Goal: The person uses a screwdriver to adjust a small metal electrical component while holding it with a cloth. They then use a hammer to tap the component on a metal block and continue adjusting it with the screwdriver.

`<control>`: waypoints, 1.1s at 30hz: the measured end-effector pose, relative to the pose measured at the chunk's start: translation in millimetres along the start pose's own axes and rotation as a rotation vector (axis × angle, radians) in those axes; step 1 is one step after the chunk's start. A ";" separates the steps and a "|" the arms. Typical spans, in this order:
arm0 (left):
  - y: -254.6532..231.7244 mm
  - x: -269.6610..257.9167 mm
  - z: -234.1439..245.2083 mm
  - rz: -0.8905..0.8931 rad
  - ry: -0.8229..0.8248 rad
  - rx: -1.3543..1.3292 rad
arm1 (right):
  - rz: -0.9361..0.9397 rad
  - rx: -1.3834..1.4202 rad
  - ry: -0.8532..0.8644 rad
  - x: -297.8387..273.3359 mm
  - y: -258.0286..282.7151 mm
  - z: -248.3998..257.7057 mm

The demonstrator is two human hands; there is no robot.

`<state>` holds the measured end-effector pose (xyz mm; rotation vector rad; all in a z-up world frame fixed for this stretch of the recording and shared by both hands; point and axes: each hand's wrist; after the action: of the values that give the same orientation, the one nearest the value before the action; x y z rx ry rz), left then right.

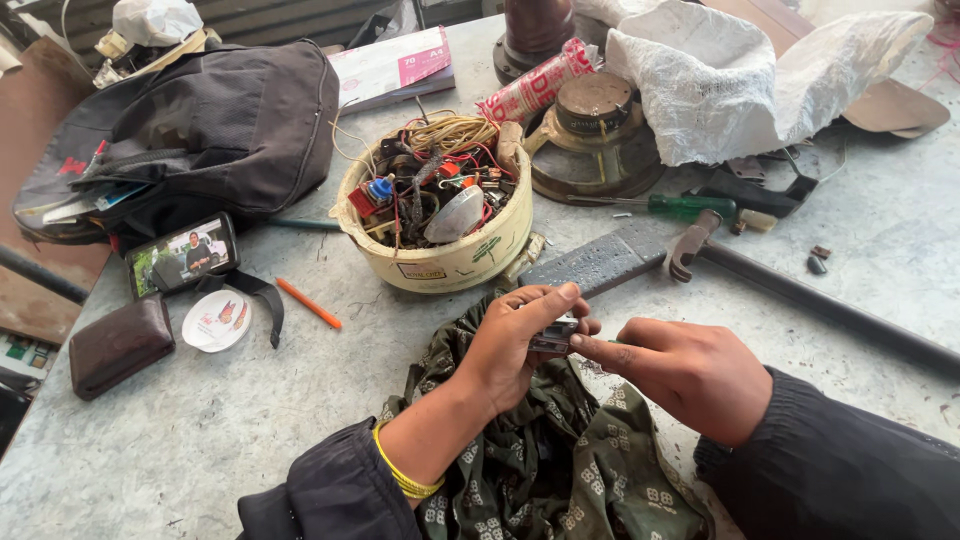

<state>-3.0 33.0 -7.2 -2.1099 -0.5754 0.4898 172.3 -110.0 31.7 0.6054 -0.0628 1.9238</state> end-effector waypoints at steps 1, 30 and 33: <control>-3.2 0.5 1.2 0.010 0.052 0.040 | -0.011 -0.008 0.022 0.2 0.1 0.6; -93.1 -74.2 19.7 -0.061 -0.282 1.883 | -0.179 0.161 0.025 3.8 10.8 10.3; -86.1 -98.3 21.8 0.362 -0.263 2.017 | -0.134 0.222 0.051 2.6 14.3 5.6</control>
<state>-113.9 36.1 65.3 -0.1719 0.2637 0.9443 161.2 -115.7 41.0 0.6897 0.2215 1.8273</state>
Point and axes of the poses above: each hand's wrist, its own x-axis towards the middle knuckle, its own z-axis out of the back of the hand, y = z × x, and after that the axes turned 2 degrees about y, right-handed
